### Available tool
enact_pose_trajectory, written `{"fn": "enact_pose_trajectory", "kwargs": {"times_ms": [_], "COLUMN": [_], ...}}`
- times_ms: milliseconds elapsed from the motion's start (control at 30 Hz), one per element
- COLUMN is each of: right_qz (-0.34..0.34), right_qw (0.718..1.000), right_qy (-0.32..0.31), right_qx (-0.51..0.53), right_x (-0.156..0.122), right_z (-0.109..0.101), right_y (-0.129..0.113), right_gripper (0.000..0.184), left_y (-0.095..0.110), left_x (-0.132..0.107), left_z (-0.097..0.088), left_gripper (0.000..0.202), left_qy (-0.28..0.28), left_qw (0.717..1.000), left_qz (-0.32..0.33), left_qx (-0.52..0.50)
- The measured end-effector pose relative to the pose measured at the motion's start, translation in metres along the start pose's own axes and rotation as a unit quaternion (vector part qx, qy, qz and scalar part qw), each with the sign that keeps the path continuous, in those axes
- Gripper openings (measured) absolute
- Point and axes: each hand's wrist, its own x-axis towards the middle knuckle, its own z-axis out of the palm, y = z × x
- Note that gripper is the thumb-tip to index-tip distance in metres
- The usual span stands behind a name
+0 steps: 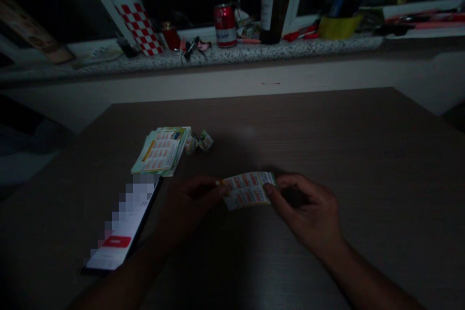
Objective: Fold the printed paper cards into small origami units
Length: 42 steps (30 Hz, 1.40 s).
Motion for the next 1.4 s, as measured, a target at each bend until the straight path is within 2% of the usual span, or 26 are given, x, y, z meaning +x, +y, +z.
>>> {"fn": "enact_pose_trajectory", "kwargs": {"times_ms": [100,200,300,433,533,667,900,1100,1200,1333,1400], "right_qz": [0.019,0.028,0.047,0.058,0.030,-0.011,-0.046,-0.057,-0.062,-0.068,-0.072], "right_qw": [1.000,0.994,0.970,0.928,0.921,0.931,0.931,0.956,0.961,0.963,0.964], "right_qy": [0.000,-0.054,-0.117,-0.197,-0.230,-0.265,-0.258,-0.203,-0.196,-0.190,-0.186], "right_qx": [0.022,0.089,0.208,0.312,0.313,0.250,0.254,0.204,0.184,0.180,0.175], "right_x": [-0.002,-0.003,-0.003,0.000,0.001,-0.003,0.000,0.001,0.001,0.001,0.000], "right_z": [0.000,-0.003,-0.006,-0.007,-0.004,-0.001,0.002,0.002,0.001,0.001,0.002], "right_y": [-0.001,0.000,0.001,-0.003,-0.007,-0.008,-0.012,-0.014,-0.013,-0.012,-0.011], "right_gripper": [0.007,0.013,0.031,0.022,0.034,0.023,0.002,0.009,0.010,0.011,0.011], "left_y": [-0.002,-0.003,-0.003,-0.004,-0.005,-0.005,-0.002,-0.001,-0.001,-0.004,-0.005], "left_x": [0.003,0.004,0.004,0.003,0.002,0.001,-0.004,-0.008,-0.010,-0.013,-0.013], "left_z": [0.001,0.001,0.002,0.003,0.006,0.008,0.010,0.009,0.008,0.008,0.009], "left_gripper": [0.015,0.013,0.013,0.015,0.018,0.016,0.014,0.012,0.016,0.018,0.017], "left_qy": [0.006,0.016,-0.003,-0.070,-0.101,-0.124,-0.138,-0.156,-0.160,-0.190,-0.188], "left_qw": [0.999,0.998,0.998,0.986,0.977,0.976,0.980,0.979,0.980,0.975,0.977], "left_qz": [-0.028,-0.032,-0.040,-0.073,-0.094,-0.096,-0.065,-0.023,-0.002,-0.010,-0.001], "left_qx": [-0.044,-0.044,-0.057,-0.134,-0.160,-0.152,-0.129,-0.125,-0.117,-0.117,-0.101]}}
